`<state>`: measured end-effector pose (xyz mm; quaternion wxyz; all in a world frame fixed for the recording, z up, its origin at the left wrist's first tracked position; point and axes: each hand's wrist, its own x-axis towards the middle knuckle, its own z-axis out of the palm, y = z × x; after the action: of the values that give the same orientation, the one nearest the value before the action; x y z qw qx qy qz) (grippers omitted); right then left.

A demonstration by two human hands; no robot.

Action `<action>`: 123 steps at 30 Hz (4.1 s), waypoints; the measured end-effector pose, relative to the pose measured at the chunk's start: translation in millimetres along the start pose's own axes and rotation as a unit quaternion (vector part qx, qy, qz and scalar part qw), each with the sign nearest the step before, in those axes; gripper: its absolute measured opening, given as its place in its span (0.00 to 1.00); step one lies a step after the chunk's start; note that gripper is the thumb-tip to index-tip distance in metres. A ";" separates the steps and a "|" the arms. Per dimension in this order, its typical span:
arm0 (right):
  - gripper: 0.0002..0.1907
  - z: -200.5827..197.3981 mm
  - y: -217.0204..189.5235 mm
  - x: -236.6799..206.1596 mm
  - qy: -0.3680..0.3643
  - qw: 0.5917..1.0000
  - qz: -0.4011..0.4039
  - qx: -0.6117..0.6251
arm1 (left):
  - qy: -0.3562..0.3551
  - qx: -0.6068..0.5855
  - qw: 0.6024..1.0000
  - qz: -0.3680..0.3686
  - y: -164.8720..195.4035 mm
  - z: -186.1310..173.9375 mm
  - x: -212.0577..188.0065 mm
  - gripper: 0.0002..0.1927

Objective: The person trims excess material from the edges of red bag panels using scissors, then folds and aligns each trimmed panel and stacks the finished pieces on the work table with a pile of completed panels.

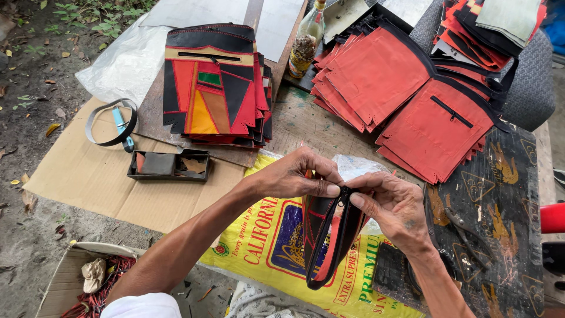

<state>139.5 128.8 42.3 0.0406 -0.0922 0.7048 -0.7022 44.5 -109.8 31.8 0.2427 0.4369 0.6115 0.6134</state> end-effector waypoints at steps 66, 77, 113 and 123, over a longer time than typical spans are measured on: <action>0.09 3.3 8.5 1.1 0.110 0.990 -0.092 -0.004 | 0.049 -0.128 0.991 -0.001 -32.7 15.6 17.6 0.11; 0.17 26.7 -32.9 -18.3 0.142 0.961 -0.072 -0.227 | 0.077 -0.092 0.993 0.005 -24.9 17.1 28.2 0.13; 0.03 19.9 -36.2 -2.1 0.173 0.901 -0.177 -0.355 | 0.118 -0.187 0.975 0.028 -37.8 -7.7 62.7 0.11; 0.05 18.2 -44.7 14.1 0.122 0.894 -0.177 -0.393 | 0.122 -0.060 0.990 0.027 -40.6 -30.3 92.2 0.20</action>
<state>132.3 108.5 87.6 -0.2101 -0.1370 0.8949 -0.3691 -36.5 -44.0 18.7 0.1754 0.3592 0.5868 0.7041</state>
